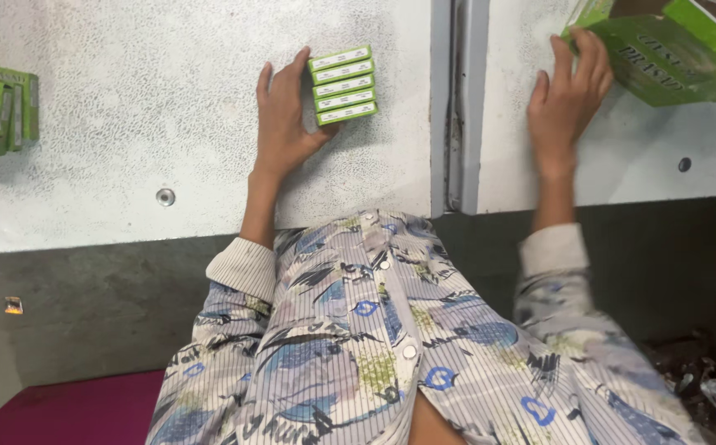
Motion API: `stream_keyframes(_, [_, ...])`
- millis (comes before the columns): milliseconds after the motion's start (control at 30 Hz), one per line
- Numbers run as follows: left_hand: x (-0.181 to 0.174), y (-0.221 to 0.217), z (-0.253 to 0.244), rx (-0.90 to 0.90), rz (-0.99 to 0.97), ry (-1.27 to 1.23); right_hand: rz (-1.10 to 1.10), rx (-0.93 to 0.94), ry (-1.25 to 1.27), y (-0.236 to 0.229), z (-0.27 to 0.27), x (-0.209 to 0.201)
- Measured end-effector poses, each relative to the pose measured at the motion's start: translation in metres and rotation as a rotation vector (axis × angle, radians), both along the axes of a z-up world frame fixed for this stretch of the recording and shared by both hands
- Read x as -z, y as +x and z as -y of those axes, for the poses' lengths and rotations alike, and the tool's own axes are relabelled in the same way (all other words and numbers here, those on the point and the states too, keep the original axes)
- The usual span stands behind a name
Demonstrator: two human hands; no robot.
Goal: The person opens small green boxes labeled 'Prasad' and removes pink and blue candle sticks. They assemble the candle sticks by inserting a wick into each stick and then place the assembled candles back into the boxes. The person repeats this process for multiple boxes.
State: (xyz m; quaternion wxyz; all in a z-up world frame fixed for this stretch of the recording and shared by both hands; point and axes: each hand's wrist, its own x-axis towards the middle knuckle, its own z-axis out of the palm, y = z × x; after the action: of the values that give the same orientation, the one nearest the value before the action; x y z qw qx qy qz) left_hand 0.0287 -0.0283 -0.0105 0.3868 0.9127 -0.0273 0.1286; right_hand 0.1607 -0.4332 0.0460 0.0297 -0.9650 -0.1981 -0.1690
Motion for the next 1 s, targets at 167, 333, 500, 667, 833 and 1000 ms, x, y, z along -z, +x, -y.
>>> stream_keyframes(167, [-0.002, 0.002, 0.002, -0.032, -0.043, -0.022, -0.376, 0.151, 0.037, 0.047, 0.077, 0.013])
stream_keyframes(333, [0.0, 0.0, 0.004, -0.053, 0.052, 0.043, -0.352, 0.52, 0.231, 0.092, 0.146, 0.042])
stream_keyframes(500, [0.0, 0.001, 0.006, -0.114, 0.004, -0.001, -0.216, 0.642, 0.129, 0.122, 0.164, 0.064])
stream_keyframes(667, [0.006, 0.001, 0.006, -0.143, 0.093, 0.066, -0.235, 0.796, 0.261, 0.104, 0.118, 0.053])
stream_keyframes(833, [0.007, 0.003, 0.018, -0.24, 0.025, -0.245, -0.432, 0.161, 0.942, 0.008, -0.035, 0.041])
stream_keyframes(1000, [-0.013, -0.001, 0.05, -0.193, -0.1, -1.003, -0.87, -0.598, 1.265, -0.084, -0.187, 0.027])
